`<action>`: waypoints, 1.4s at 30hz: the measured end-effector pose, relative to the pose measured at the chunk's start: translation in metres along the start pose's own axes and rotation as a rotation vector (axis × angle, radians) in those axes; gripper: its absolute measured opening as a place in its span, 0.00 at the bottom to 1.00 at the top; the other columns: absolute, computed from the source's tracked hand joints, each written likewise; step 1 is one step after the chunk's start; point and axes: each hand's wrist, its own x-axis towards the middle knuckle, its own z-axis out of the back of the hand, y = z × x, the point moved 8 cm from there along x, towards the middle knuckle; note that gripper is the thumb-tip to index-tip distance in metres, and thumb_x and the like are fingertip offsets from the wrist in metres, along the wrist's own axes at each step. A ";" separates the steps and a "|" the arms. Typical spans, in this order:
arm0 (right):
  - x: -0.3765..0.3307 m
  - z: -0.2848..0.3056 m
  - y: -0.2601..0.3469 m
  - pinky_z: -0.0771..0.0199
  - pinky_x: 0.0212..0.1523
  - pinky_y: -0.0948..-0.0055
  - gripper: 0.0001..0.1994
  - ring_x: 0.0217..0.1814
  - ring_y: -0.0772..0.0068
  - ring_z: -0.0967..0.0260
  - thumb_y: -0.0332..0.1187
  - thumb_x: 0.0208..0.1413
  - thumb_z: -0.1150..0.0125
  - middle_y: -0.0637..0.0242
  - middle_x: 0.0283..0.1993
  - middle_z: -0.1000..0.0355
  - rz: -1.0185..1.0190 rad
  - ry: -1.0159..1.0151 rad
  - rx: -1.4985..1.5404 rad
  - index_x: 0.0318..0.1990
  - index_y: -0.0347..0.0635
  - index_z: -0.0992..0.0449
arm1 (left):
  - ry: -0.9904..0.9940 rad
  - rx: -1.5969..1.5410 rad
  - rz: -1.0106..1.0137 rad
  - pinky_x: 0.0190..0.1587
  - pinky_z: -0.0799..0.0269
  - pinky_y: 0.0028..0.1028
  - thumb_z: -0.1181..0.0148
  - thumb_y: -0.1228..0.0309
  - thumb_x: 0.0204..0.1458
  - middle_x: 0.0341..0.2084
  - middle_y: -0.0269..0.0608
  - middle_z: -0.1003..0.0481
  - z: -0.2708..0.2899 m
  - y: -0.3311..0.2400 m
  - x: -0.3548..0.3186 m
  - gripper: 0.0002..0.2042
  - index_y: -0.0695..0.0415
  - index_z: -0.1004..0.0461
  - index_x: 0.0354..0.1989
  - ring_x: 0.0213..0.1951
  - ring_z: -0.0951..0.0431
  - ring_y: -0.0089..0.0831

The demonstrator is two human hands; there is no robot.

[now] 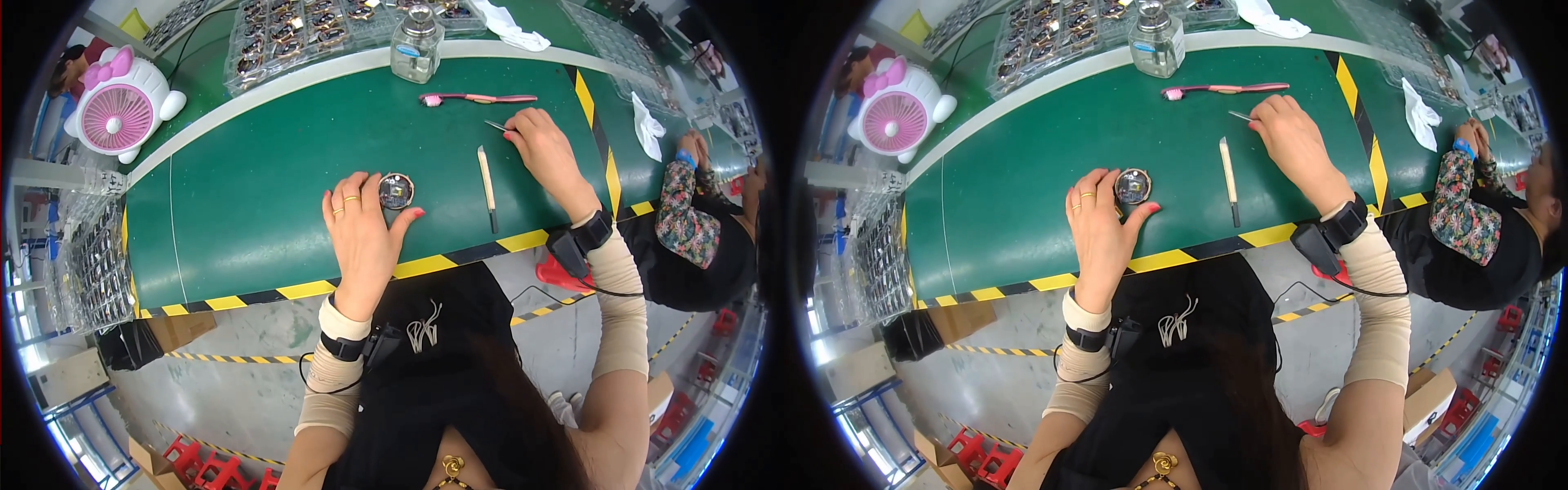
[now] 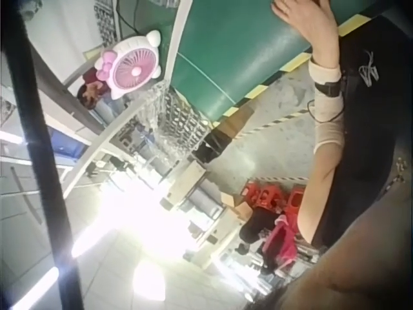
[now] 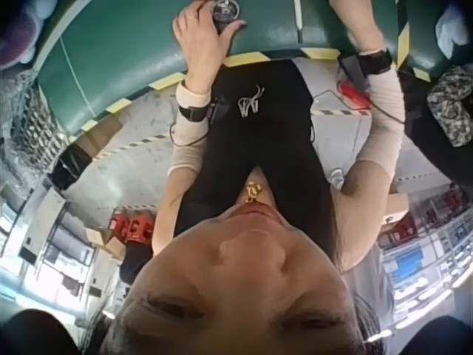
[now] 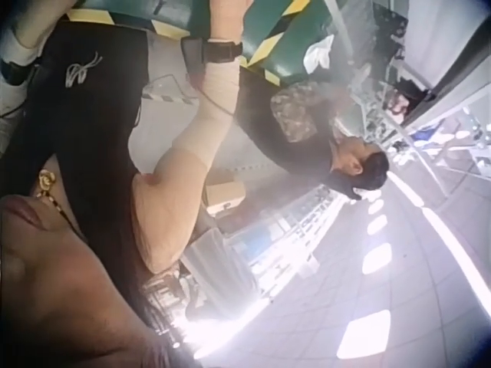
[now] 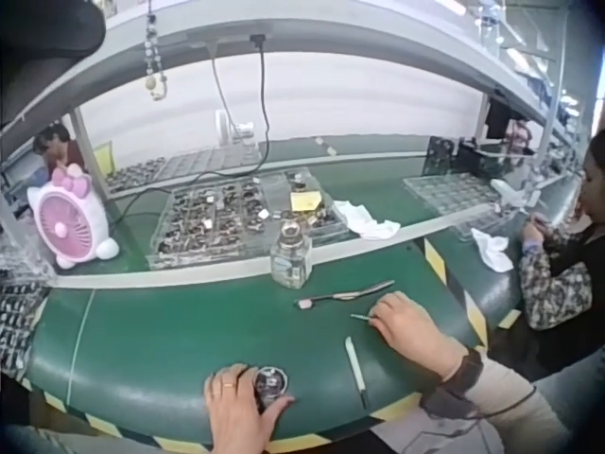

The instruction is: The person cleans the internal components of a watch using a brush and a wooden stick, then uses tweezers to place a battery into the casing.

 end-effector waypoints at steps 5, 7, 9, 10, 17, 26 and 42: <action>0.015 0.007 -0.015 0.26 0.44 0.69 0.10 0.44 0.66 0.28 0.24 0.61 0.45 0.60 0.42 0.24 -0.236 -0.041 0.300 0.49 0.37 0.25 | 0.003 -0.012 0.009 0.66 0.45 0.51 0.26 0.64 0.43 0.50 0.44 0.30 -0.002 0.003 0.001 0.27 0.60 0.27 0.52 0.56 0.32 0.45; 0.026 0.016 -0.018 0.26 0.44 0.70 0.09 0.44 0.69 0.28 0.24 0.63 0.46 0.61 0.42 0.24 -0.330 -0.104 0.463 0.49 0.38 0.25 | 0.001 -0.016 0.007 0.66 0.46 0.51 0.27 0.65 0.44 0.51 0.44 0.31 -0.001 0.003 0.001 0.27 0.60 0.27 0.53 0.56 0.32 0.45; 0.040 0.012 -0.027 0.27 0.47 0.72 0.12 0.45 0.73 0.29 0.23 0.64 0.49 0.63 0.45 0.24 -0.462 -0.024 0.824 0.52 0.36 0.26 | 0.019 -0.031 -0.011 0.66 0.47 0.54 0.27 0.65 0.44 0.51 0.43 0.31 -0.003 0.002 0.000 0.27 0.61 0.28 0.53 0.57 0.33 0.45; 0.046 0.007 -0.029 0.27 0.49 0.74 0.13 0.45 0.74 0.29 0.22 0.65 0.50 0.64 0.46 0.24 -0.526 0.017 1.004 0.54 0.35 0.26 | 0.027 -0.038 -0.022 0.66 0.48 0.55 0.27 0.65 0.44 0.51 0.43 0.31 -0.003 0.001 0.001 0.27 0.61 0.28 0.53 0.58 0.33 0.45; 0.090 0.009 -0.007 0.29 0.54 0.73 0.18 0.48 0.72 0.29 0.20 0.62 0.53 0.60 0.51 0.27 -0.417 -0.065 1.548 0.60 0.27 0.31 | 0.016 -0.054 -0.018 0.66 0.49 0.55 0.28 0.66 0.44 0.51 0.43 0.31 -0.003 0.001 0.002 0.26 0.61 0.28 0.52 0.58 0.34 0.46; 0.135 0.007 0.001 0.28 0.51 0.72 0.18 0.44 0.74 0.30 0.29 0.66 0.50 0.64 0.43 0.27 -0.277 -0.128 1.552 0.60 0.27 0.31 | 0.017 -0.073 0.000 0.67 0.49 0.55 0.28 0.66 0.45 0.52 0.43 0.31 -0.004 0.002 0.002 0.26 0.61 0.28 0.52 0.59 0.34 0.46; 0.091 0.041 -0.098 0.32 0.41 0.78 0.18 0.36 0.80 0.29 0.42 0.67 0.44 0.68 0.35 0.24 -0.386 -0.530 0.874 0.54 0.37 0.22 | 0.021 -0.064 0.000 0.67 0.49 0.56 0.28 0.66 0.45 0.51 0.44 0.31 -0.004 0.002 0.001 0.26 0.61 0.28 0.53 0.59 0.34 0.46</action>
